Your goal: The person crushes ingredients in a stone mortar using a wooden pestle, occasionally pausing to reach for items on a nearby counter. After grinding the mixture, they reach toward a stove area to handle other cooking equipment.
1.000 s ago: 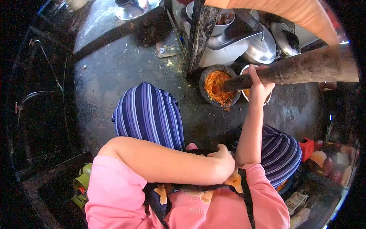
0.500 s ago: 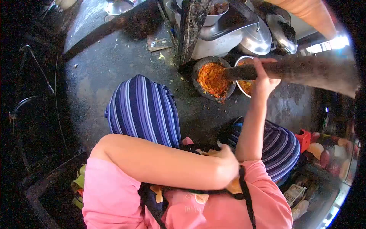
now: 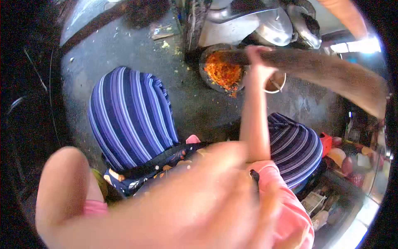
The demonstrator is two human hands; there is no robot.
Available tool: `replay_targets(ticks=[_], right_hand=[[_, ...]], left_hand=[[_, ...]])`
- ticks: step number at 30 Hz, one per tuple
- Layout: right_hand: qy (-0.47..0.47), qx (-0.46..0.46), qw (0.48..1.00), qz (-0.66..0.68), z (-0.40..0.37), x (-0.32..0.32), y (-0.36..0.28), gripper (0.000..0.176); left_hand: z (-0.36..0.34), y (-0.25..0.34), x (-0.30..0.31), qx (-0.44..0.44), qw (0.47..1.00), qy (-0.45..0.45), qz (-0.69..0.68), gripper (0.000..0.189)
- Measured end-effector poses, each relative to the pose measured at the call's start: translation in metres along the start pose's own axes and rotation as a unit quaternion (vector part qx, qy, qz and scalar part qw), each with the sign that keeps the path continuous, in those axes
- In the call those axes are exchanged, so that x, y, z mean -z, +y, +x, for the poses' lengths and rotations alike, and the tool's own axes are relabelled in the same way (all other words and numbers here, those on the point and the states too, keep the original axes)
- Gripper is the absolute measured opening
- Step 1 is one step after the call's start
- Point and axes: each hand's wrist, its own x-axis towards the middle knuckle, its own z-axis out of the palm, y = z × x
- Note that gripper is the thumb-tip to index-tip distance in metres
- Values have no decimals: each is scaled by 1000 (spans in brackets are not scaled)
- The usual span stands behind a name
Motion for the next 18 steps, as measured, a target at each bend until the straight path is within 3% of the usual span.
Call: replay_targets(ticks=[2, 3, 4, 5, 7, 8, 10, 13, 15, 17, 18], right_hand=[[-1, -50, 999, -22, -19, 10, 51, 34], [-33, -139, 988, 57, -28, 9, 46, 41], [43, -143, 977, 153, -21, 3, 43, 44], [15, -41, 998, 35, -16, 5, 24, 35], [-55, -78, 995, 0, 10, 12, -22, 22], [-55, -73, 991, 100, 16, 7, -55, 18], [-115, -53, 985, 121, 26, 7, -81, 12], [-68, -100, 986, 114, 12, 1, -46, 19], [-78, -63, 992, -76, -11, 5, 25, 27], [-23, -188, 972, 141, -23, 11, 27, 33], [25, -159, 978, 135, -22, 8, 22, 32]], left_hand=[[-3, 0, 2, 6, 1000, 11, -10, 14], [2, 1, 0, 3, 1000, 19, -16, 14], [5, 4, -7, -2, 999, 23, -23, 14], [12, 7, -13, -10, 999, 29, -34, 14], [22, 11, -25, -17, 999, 24, -35, 14], [23, 9, -33, -11, 999, 8, -31, 14], [13, -6, -51, 18, 998, -48, -26, 14], [10, -19, -71, 27, 993, -115, -19, 14], [20, -13, -68, 14, 993, -112, -19, 14], [29, -1, -50, -10, 997, -72, -22, 14], [29, 3, -41, -19, 998, -49, -32, 14]])
